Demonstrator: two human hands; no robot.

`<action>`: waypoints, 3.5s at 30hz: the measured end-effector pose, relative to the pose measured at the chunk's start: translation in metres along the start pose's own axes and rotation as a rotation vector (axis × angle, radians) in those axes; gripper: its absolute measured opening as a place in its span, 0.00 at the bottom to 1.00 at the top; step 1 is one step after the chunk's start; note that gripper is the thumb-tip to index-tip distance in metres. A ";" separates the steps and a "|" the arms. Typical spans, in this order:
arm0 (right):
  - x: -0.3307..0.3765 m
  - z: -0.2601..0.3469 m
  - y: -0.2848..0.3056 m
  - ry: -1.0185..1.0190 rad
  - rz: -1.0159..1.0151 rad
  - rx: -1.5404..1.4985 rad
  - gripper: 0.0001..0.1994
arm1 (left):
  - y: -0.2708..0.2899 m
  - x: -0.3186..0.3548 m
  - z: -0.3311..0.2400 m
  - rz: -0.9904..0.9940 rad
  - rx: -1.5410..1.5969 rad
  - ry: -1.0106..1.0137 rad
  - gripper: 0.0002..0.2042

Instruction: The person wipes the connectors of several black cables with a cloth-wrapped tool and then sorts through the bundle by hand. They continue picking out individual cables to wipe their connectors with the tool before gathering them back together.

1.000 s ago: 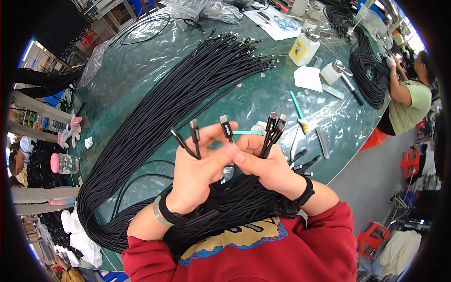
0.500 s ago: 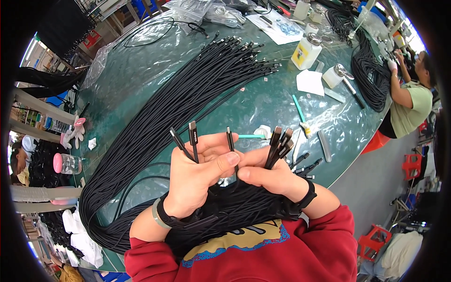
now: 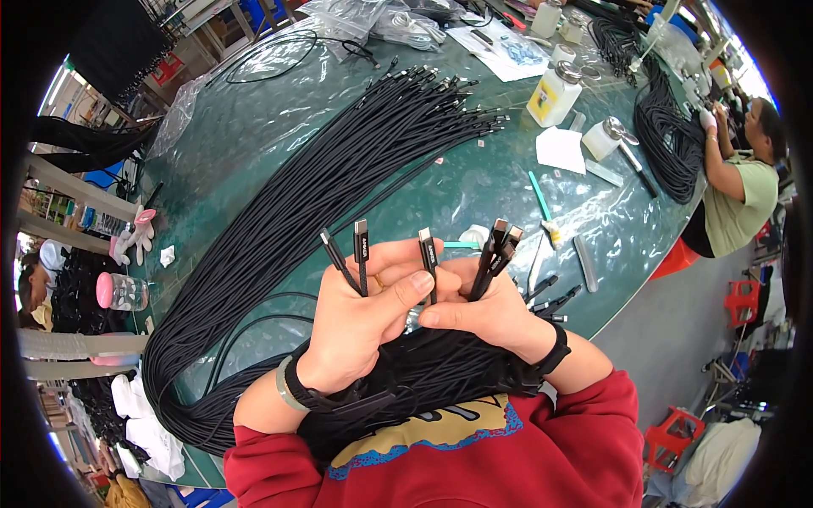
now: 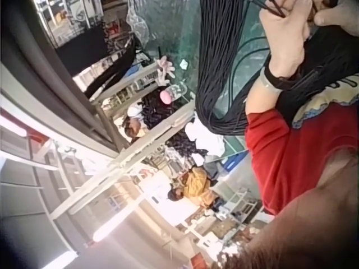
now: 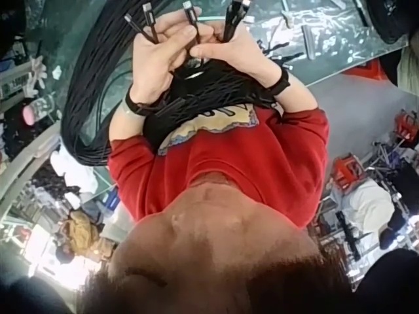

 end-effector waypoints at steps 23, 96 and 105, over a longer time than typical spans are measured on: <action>-0.001 0.000 0.002 0.003 -0.003 -0.058 0.09 | 0.022 -0.024 0.008 0.414 0.605 -0.081 0.19; 0.005 0.003 -0.007 0.077 -0.064 0.006 0.05 | 0.014 -0.013 0.003 -0.008 0.007 -0.096 0.13; 0.006 0.005 -0.005 0.118 0.019 0.068 0.03 | 0.012 -0.010 0.000 -0.010 -0.009 -0.111 0.09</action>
Point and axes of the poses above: each hand's wrist, its own x-axis away from the middle knuckle, its own y-axis out of the back of the hand, z = x × y, the point moved 3 cm from there along -x, towards the middle knuckle, and after that the axes turned 1 degree about x, right-handed, at the moved point
